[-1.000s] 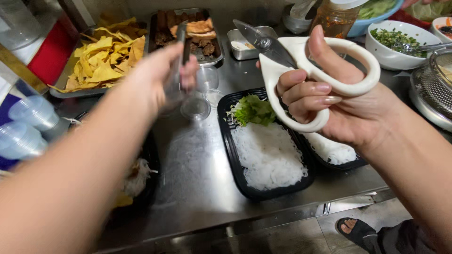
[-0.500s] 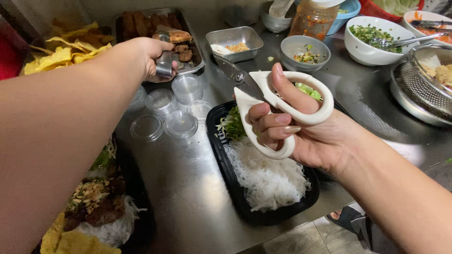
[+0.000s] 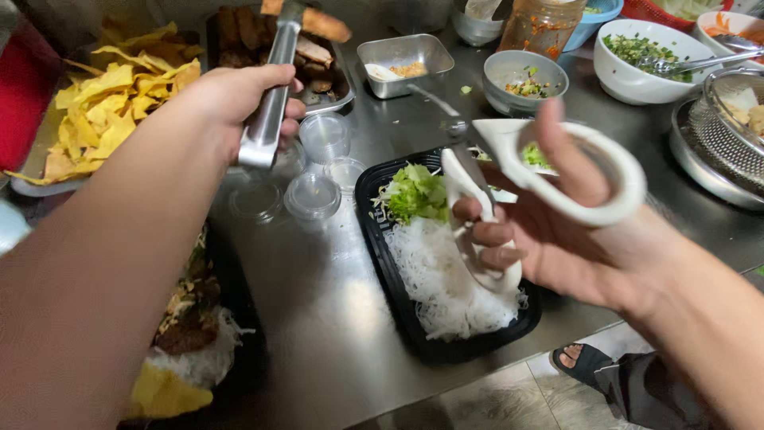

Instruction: The person fills black takeout containers with rice vermicelli noodles, adds bean sprouts, tears lettuce over the boxes, cuts the lettuce with scissors, then uses tongs to add cooked meat, crispy chips, and fried items to each box, working through several containers in sequence.

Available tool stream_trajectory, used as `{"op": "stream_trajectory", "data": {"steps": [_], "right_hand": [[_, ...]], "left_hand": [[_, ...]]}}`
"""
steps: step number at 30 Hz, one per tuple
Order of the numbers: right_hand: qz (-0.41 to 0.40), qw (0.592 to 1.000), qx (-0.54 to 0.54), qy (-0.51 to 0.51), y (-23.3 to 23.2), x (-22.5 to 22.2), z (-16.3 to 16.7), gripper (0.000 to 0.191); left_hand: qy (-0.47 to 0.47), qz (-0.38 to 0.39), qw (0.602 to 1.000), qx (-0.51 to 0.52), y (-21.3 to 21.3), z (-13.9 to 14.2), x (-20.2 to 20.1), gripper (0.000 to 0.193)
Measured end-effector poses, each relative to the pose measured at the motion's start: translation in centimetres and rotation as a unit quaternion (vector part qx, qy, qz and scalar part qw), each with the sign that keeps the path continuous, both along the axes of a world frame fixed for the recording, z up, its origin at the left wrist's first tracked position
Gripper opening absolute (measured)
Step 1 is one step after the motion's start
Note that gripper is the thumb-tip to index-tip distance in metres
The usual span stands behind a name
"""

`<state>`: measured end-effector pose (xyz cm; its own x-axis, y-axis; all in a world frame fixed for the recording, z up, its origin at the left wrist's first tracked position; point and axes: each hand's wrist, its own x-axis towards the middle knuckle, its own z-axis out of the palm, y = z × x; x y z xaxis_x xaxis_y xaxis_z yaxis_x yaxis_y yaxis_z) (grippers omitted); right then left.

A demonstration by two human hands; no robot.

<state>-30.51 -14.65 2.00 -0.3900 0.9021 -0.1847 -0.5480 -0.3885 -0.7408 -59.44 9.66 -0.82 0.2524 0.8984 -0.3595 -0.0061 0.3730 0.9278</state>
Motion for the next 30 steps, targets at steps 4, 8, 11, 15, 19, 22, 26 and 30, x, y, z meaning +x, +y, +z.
{"op": "stream_trajectory", "data": {"steps": [4,8,11,15,19,22,26,30], "right_hand": [[0.011,0.998,0.023,-0.054,-2.6,1.6,-0.2,0.082],[0.055,0.996,0.027,-0.061,-5.3,3.2,-1.7,0.078],[0.064,0.997,-0.021,-0.044,-7.4,4.0,-3.2,0.073],[-0.010,0.971,-0.052,-0.234,-9.0,4.2,-5.1,0.076],[0.012,0.963,-0.071,-0.260,-9.8,4.1,-5.9,0.085],[0.028,0.964,-0.062,-0.257,-9.9,4.1,-5.5,0.088],[0.032,0.964,-0.051,-0.257,-9.6,3.7,-5.3,0.088],[0.026,0.957,-0.081,-0.279,-9.8,3.1,-5.8,0.084]], "left_hand": [[-0.046,-0.046,0.998,-0.003,-11.8,2.0,0.7,0.025],[-0.084,-0.136,0.987,-0.037,-19.1,1.6,1.6,0.029],[-0.072,-0.149,0.983,-0.078,-21.7,0.3,2.1,0.031],[-0.106,-0.128,0.976,-0.143,-25.1,-2.7,3.7,0.030],[-0.102,-0.107,0.978,-0.149,-26.7,-4.2,4.6,0.030],[-0.069,-0.093,0.985,-0.131,-26.7,-4.0,4.4,0.029],[-0.030,-0.094,0.990,-0.099,-26.0,-3.4,3.6,0.028],[-0.041,-0.131,0.986,-0.097,-25.7,-3.1,3.0,0.027]]}}
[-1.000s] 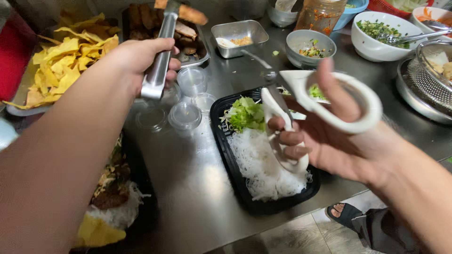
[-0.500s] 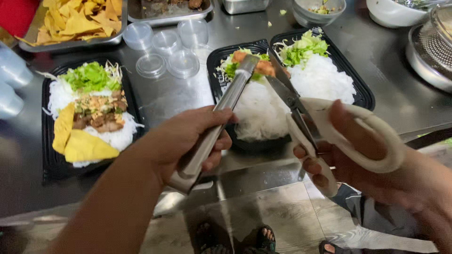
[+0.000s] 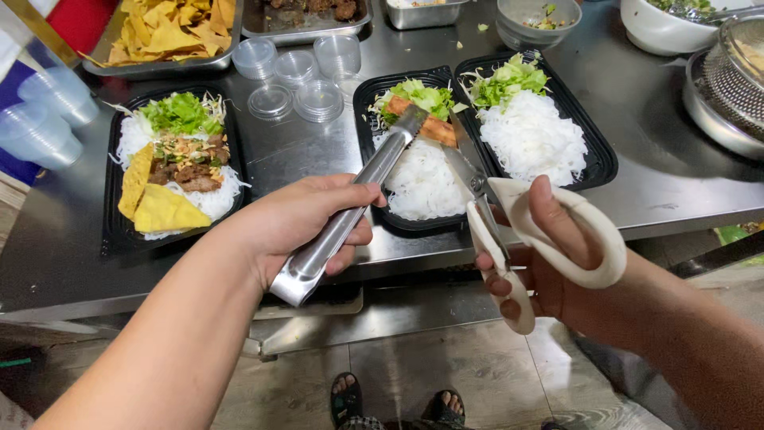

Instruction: The person fills black takeout containers with rice vermicelli noodles, adds bean sprouts, tears lettuce over the boxes, cuts the lettuce with scissors, then uses tongs to add cooked meat, crispy chips, and fried items to each box, working through several containers in sequence.

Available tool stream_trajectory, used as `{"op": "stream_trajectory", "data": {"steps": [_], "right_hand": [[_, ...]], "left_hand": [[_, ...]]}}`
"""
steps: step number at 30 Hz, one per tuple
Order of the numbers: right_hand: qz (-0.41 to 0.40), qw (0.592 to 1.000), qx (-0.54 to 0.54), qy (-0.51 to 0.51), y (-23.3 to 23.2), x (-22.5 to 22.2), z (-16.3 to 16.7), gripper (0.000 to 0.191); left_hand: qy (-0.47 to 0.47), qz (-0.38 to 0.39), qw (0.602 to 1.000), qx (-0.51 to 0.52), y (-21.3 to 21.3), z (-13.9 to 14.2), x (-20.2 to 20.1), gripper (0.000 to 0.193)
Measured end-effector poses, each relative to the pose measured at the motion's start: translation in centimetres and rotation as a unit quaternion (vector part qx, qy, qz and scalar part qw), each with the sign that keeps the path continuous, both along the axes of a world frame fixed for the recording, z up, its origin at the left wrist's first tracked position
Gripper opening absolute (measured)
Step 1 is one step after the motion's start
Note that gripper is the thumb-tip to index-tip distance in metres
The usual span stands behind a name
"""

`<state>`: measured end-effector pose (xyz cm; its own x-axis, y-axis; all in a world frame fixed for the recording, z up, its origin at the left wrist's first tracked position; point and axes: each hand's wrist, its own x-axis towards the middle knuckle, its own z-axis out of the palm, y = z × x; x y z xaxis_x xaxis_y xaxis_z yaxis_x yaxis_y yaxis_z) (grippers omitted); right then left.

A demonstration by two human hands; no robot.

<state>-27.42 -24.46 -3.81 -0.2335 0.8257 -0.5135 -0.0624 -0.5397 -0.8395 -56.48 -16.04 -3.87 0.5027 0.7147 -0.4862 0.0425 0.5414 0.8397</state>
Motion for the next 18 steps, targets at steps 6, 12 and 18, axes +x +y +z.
{"op": "stream_trajectory", "data": {"steps": [6,12,18], "right_hand": [[0.048,0.990,0.075,0.113,-0.6,-0.2,0.1,0.077],[0.053,0.987,0.077,0.133,0.0,-0.8,-0.5,0.058],[0.039,0.984,0.025,0.171,-0.8,-0.7,-0.7,0.049]], "left_hand": [[-0.003,-0.018,1.000,0.003,0.5,1.0,-0.9,0.026],[0.024,-0.049,0.999,0.000,1.4,1.0,-1.0,0.025],[0.011,-0.048,0.999,-0.013,1.5,0.3,-0.8,0.024]]}}
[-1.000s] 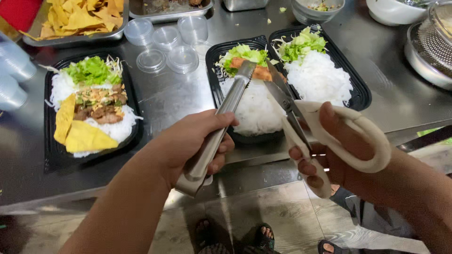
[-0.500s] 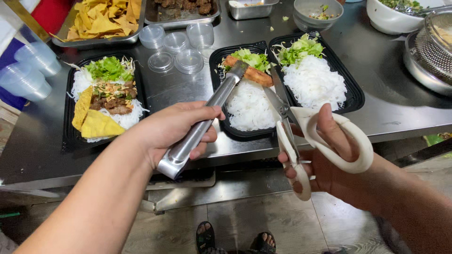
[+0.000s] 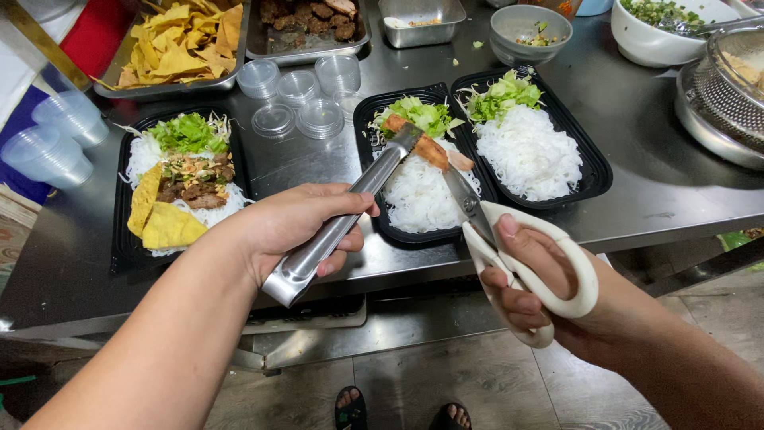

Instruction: The person fills black takeout containers with rice vermicelli noodles, adds bean sprouts, tears lettuce over the boxes, cuts the lettuce with scissors, then uses tongs to add cooked meat, crispy chips, and fried items to each box, working through several containers in sequence.

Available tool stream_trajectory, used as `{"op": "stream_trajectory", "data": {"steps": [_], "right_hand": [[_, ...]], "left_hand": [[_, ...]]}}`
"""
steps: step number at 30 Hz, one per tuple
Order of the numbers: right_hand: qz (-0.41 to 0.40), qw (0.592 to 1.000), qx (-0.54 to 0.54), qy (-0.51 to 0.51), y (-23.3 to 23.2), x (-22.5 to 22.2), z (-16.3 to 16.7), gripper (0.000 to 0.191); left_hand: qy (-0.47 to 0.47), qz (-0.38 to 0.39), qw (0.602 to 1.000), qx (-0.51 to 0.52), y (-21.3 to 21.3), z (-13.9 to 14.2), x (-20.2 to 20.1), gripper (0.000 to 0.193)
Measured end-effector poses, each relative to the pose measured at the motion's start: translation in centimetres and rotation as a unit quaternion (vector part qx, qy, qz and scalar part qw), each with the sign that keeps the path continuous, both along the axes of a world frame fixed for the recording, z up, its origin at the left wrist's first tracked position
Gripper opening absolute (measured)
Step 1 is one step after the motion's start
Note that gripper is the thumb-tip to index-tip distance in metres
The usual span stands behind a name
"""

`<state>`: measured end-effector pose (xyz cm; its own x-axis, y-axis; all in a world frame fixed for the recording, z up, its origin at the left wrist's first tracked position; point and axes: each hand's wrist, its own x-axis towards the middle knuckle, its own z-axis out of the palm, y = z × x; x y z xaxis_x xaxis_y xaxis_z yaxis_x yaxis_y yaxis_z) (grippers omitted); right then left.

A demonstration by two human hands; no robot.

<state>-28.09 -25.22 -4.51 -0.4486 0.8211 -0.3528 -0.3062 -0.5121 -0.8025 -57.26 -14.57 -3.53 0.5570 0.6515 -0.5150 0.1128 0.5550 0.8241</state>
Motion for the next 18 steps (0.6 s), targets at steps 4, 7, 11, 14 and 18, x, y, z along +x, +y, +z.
{"op": "stream_trajectory", "data": {"steps": [4,7,11,14,18], "right_hand": [[0.004,1.000,0.019,0.015,-0.2,0.4,0.4,0.060],[-0.002,0.999,0.035,-0.030,0.2,0.5,0.6,0.070],[-0.053,0.988,-0.019,-0.142,1.1,0.1,0.9,0.076],[-0.070,0.978,-0.016,-0.194,1.4,-0.5,1.4,0.076],[-0.086,0.973,-0.057,-0.207,1.1,-1.2,2.4,0.076]], "left_hand": [[-0.026,-0.001,1.000,-0.008,-0.1,-0.2,-0.1,0.024],[-0.036,-0.002,0.999,-0.030,0.1,-0.4,0.3,0.023],[-0.040,-0.026,0.998,-0.032,0.8,-0.8,1.0,0.022],[-0.035,-0.035,0.999,-0.020,1.2,-1.1,1.4,0.023],[-0.047,-0.026,0.998,-0.017,1.5,-1.3,0.9,0.023]]}}
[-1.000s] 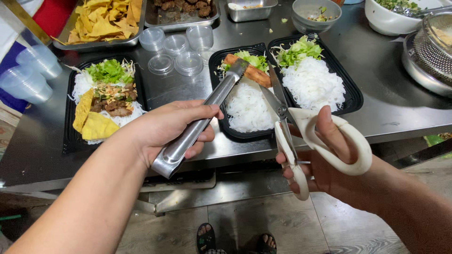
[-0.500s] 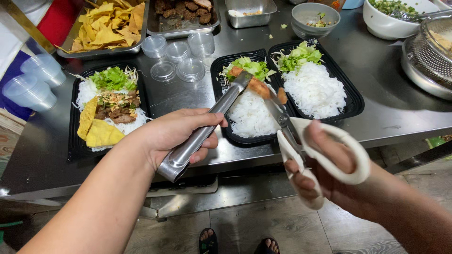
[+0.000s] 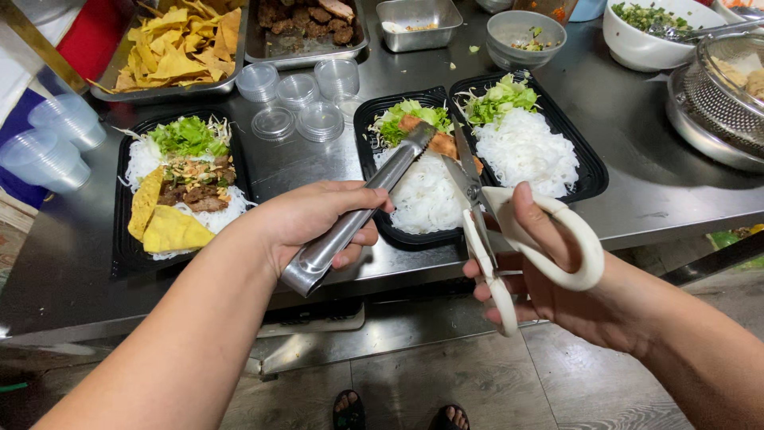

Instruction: The person fills black takeout containers with rice vermicelli noodles, adds bean sprouts, tears lettuce over the boxes, cuts the lettuce with scissors, then uses tongs to add cooked meat, crispy chips, and fried items to each box, working through several containers in sequence.

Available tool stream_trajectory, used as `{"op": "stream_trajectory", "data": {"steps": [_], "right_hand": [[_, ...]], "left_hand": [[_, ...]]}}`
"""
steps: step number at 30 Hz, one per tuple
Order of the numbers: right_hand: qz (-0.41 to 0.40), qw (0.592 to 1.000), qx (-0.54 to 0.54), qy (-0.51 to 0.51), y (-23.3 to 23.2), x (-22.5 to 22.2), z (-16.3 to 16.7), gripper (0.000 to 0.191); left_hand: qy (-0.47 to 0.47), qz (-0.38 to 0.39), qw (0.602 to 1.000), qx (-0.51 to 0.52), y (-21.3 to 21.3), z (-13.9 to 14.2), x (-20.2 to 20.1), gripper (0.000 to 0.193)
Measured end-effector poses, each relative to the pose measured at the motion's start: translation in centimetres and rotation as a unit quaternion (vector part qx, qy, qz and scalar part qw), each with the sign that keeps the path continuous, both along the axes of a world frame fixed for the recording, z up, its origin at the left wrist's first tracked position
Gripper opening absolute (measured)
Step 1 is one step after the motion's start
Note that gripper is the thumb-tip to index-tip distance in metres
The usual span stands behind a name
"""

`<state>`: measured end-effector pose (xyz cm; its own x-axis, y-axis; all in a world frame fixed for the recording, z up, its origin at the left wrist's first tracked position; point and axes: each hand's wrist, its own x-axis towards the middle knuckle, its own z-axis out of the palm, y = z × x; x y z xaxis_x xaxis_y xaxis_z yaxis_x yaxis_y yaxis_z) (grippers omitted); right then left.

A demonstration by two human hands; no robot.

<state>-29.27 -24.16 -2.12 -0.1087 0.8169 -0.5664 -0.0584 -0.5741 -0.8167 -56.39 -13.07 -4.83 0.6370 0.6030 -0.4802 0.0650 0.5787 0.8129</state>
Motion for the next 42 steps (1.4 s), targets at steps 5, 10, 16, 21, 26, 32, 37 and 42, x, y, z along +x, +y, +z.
{"op": "stream_trajectory", "data": {"steps": [5,10,16,21,26,32,37,42], "right_hand": [[-0.002,1.000,0.003,-0.012,0.5,-0.4,0.4,0.074],[0.059,0.994,0.063,0.071,1.1,-0.7,0.4,0.051],[0.038,0.997,0.051,0.052,0.9,-0.8,0.1,0.050],[0.078,0.993,0.070,0.055,0.7,-0.5,-0.9,0.055],[0.070,0.986,0.064,0.134,-0.2,0.2,-0.7,0.056],[-0.004,1.000,-0.023,0.012,-0.3,-0.2,0.8,0.078],[-0.026,0.999,-0.026,-0.023,0.9,-0.4,0.6,0.073],[0.021,0.996,0.043,0.070,0.6,0.5,-1.0,0.051]], "left_hand": [[0.011,-0.016,1.000,0.023,0.8,-0.2,-0.7,0.023],[0.030,-0.034,0.999,0.027,1.7,-0.6,-0.7,0.023],[0.037,-0.022,0.999,0.031,1.8,-1.1,-0.1,0.027],[0.024,0.029,0.999,0.033,0.3,-1.5,0.8,0.026],[0.049,0.052,0.997,0.028,-0.9,-0.9,0.5,0.025],[-0.010,0.036,0.999,-0.003,-1.0,0.1,0.1,0.025],[-0.014,0.017,1.000,-0.008,-0.8,-0.1,0.9,0.026],[-0.001,0.013,1.000,-0.011,-0.8,-0.9,1.2,0.025]]}}
